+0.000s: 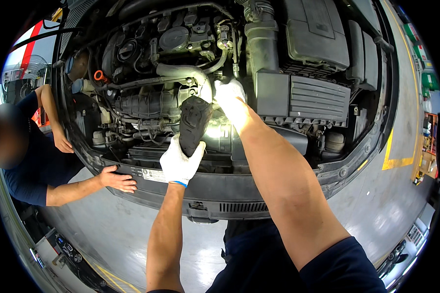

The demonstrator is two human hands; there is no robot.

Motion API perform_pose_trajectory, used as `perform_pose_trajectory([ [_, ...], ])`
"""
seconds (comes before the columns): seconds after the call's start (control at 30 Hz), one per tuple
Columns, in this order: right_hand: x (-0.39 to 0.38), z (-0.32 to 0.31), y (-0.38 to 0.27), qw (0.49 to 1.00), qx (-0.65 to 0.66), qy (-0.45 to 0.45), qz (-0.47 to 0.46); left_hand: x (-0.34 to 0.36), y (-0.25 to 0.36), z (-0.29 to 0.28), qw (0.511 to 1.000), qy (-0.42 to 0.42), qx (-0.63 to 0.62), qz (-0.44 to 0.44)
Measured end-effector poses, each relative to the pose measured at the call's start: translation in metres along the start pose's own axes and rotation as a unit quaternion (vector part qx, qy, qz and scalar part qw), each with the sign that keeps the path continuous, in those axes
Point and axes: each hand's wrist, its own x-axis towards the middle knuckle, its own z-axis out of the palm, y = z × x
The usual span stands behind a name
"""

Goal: The person uses a flashlight to illuminate the engine bay of a car while another person observes. The recorder moves around the vehicle to adjust the lighting angle and continues to inspect various components under the hood.

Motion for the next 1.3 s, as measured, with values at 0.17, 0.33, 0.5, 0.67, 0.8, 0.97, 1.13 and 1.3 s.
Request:
perform_pose_trajectory([
  [0.17, 0.010, 0.000, 0.008, 1.000, 0.007, -0.016, -0.025, 0.001, 0.000, 0.001, 1.000, -0.011, -0.001, -0.005],
  [0.33, -0.010, -0.004, 0.000, 0.999, 0.000, 0.003, -0.043, -0.001, -0.004, 0.002, 1.000, 0.002, 0.000, 0.002],
  [0.5, -0.009, -0.009, -0.001, 0.999, 0.003, -0.010, -0.042, 0.000, -0.004, 0.004, 1.000, -0.009, -0.002, -0.006],
  [0.67, 0.000, -0.005, 0.004, 0.999, 0.016, -0.022, -0.028, 0.001, -0.003, 0.004, 1.000, -0.002, -0.003, 0.006],
  [0.8, -0.002, -0.004, 0.004, 0.999, 0.014, -0.016, -0.040, 0.000, -0.002, 0.003, 1.000, 0.002, 0.003, 0.004],
  [0.97, 0.003, -0.004, 0.003, 0.999, -0.022, -0.023, -0.035, 0.001, -0.002, 0.003, 1.000, 0.001, -0.005, 0.011],
  [1.13, 0.004, 0.001, 0.005, 0.999, -0.024, 0.015, -0.035, 0.000, -0.003, 0.003, 1.000, 0.003, 0.000, 0.011],
  [1.3, 0.009, 0.004, 0.011, 0.999, 0.006, 0.009, -0.042, 0.001, 0.000, 0.002, 1.000, -0.009, -0.009, 0.001],
])
